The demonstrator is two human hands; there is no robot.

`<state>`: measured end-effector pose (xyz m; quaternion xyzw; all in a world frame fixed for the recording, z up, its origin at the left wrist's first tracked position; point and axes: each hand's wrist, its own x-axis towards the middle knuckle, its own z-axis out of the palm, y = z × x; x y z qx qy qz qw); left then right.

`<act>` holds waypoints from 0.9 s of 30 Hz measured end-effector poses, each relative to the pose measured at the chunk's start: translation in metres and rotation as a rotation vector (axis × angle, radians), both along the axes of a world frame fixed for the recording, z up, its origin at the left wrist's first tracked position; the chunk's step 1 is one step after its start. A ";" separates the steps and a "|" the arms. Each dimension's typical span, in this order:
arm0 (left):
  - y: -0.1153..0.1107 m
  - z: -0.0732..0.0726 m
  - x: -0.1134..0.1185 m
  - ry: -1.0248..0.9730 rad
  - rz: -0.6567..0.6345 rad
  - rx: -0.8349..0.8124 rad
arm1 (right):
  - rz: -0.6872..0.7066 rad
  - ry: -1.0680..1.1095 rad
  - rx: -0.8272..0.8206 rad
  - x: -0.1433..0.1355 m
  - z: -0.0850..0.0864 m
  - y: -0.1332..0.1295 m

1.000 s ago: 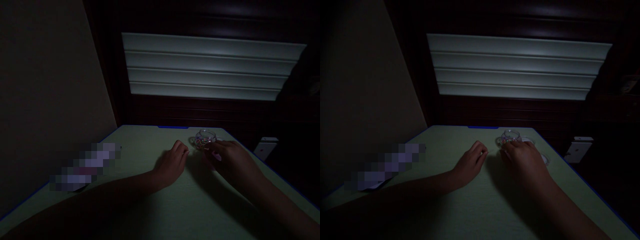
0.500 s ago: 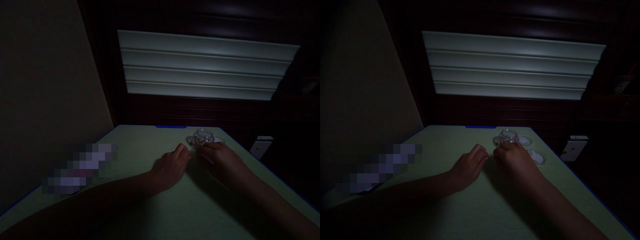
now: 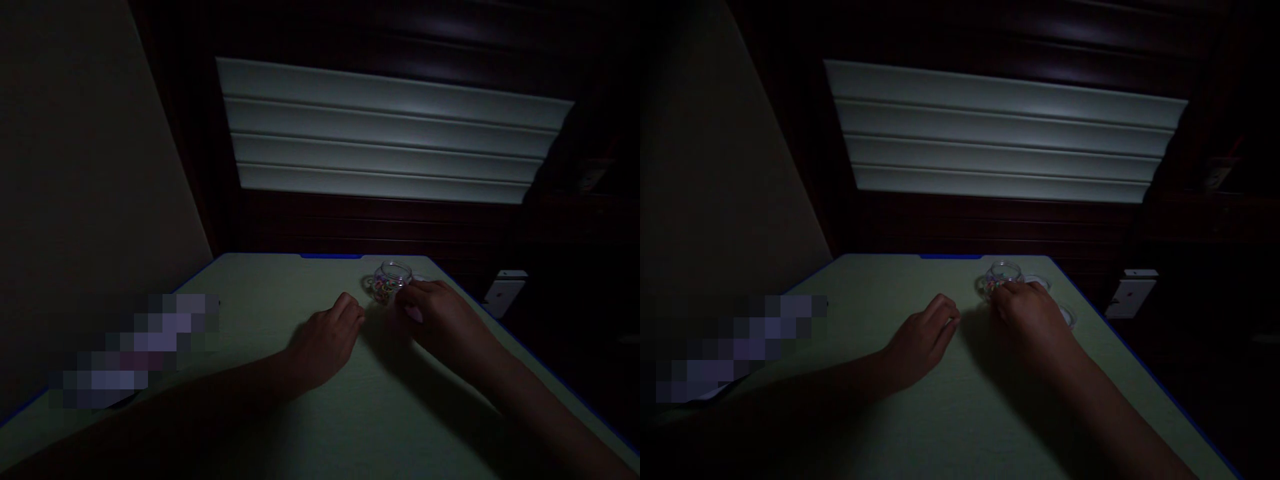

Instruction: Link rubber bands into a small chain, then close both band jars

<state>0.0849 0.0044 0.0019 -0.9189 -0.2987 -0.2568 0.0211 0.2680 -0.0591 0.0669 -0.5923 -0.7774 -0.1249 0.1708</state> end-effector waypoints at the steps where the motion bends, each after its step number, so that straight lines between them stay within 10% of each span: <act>1: 0.000 0.000 0.000 -0.004 0.003 -0.010 | -0.029 -0.004 -0.003 0.003 0.002 0.000; 27: 0.006 -0.003 -0.002 -0.034 0.031 -0.145 | -0.151 0.260 -0.030 0.049 -0.004 0.014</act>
